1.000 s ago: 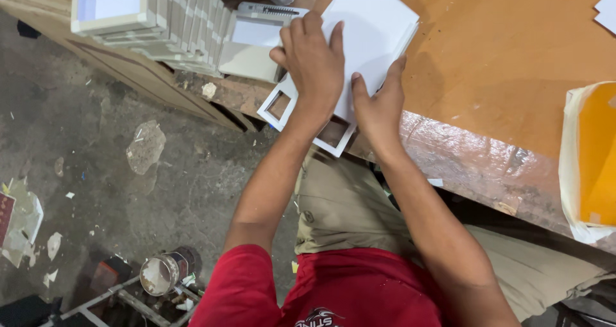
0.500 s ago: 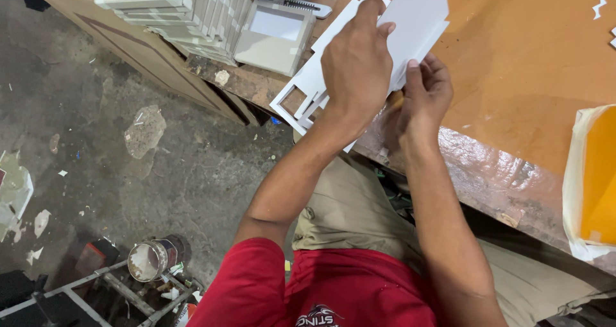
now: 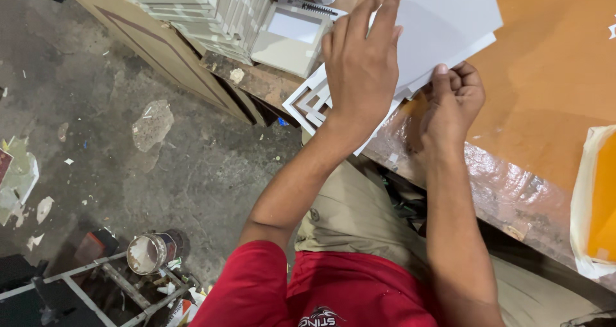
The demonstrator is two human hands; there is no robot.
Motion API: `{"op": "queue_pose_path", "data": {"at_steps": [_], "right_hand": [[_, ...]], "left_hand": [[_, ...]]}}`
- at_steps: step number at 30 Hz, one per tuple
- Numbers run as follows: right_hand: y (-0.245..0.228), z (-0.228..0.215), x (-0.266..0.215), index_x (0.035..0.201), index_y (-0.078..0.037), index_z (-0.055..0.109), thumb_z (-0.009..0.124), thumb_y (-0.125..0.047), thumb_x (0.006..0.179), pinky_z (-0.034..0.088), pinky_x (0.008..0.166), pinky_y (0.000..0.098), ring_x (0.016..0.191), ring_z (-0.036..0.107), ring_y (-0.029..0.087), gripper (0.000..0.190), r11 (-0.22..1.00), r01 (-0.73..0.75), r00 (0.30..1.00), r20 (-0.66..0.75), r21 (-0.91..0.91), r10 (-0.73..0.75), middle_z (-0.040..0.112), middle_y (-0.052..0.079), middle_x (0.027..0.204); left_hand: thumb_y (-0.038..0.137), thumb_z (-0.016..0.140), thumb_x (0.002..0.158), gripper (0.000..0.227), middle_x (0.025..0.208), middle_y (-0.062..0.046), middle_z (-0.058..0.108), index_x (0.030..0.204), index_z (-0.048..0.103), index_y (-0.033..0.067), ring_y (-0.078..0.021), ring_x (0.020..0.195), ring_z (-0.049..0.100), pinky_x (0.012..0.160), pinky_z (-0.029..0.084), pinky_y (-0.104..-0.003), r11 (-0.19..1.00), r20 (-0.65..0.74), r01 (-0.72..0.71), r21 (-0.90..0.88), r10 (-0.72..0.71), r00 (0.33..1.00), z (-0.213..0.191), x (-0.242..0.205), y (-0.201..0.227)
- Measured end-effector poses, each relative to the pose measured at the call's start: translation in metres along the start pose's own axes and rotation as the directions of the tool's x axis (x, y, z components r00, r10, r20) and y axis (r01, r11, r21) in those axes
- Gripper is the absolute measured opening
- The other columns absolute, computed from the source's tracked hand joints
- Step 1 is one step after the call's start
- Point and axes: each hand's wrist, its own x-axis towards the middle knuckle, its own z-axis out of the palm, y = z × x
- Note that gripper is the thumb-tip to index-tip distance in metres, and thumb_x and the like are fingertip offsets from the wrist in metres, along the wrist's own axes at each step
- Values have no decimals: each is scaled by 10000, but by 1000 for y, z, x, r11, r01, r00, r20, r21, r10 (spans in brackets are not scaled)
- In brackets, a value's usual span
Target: The person assembles white cardboard frames by applying clear tape to the edges using a yellow tape dispenser. They repeatedly pick up frames, apply tape to corners and edges, and place the finished units into a stack on the left.
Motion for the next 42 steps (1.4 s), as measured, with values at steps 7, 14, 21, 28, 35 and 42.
{"op": "queue_pose_path", "data": {"at_steps": [7, 14, 21, 28, 35, 42], "right_hand": [[-4, -2, -3, 1372, 19, 399, 613, 34, 1079, 593, 724, 309, 791, 669, 141, 363, 999, 19, 998, 65, 31, -21, 721, 117, 973], [1, -6, -7, 1309, 27, 494, 659, 45, 1044, 613, 755, 321, 831, 682, 156, 312, 984, -10, 994, -109, 176, 30, 716, 109, 1019], [-22, -12, -22, 1122, 34, 599, 723, 55, 1021, 628, 833, 316, 874, 706, 158, 161, 997, 79, 992, -98, 26, -76, 728, 108, 995], [-54, -15, -39, 1138, 26, 601, 778, 23, 980, 649, 811, 307, 857, 711, 134, 237, 973, 202, 977, -54, -108, -208, 730, 115, 981], [-116, -40, -86, 1380, 112, 554, 783, 79, 1030, 600, 843, 264, 890, 720, 135, 419, 852, 242, 950, -65, -464, -305, 744, 157, 1029], [-115, -89, -101, 1267, 134, 558, 760, -5, 904, 594, 569, 266, 662, 686, 135, 438, 807, -174, 977, -201, -565, 70, 696, 119, 865]], "left_hand": [[161, 684, 976, 356, 1324, -90, 564, 1305, 609, 46, -268, 1230, 530, 1054, 361, -480, 969, -47, -96, 229, 109, 993, 4, -8, 12], [77, 676, 1001, 230, 1001, -59, 688, 1227, 633, 71, -222, 953, 620, 906, 437, -382, 970, 35, -72, -232, 82, 996, -5, -16, 27], [45, 740, 933, 170, 938, -108, 757, 1098, 708, 63, -226, 797, 706, 744, 564, -342, 839, 146, 65, -541, 18, 989, -34, 4, 14], [51, 695, 981, 182, 962, -151, 739, 1161, 685, 25, -257, 787, 729, 710, 561, -350, 850, 196, 22, -527, 96, 976, -55, 30, 16], [146, 708, 984, 125, 821, -149, 732, 958, 686, 26, -293, 684, 702, 644, 517, -397, 900, 428, 117, -420, 83, 900, -39, 19, 20], [181, 703, 905, 155, 783, -171, 715, 847, 671, 41, -389, 746, 675, 665, 499, -497, 960, 661, -21, -278, 207, 721, 82, -22, 23]]}}
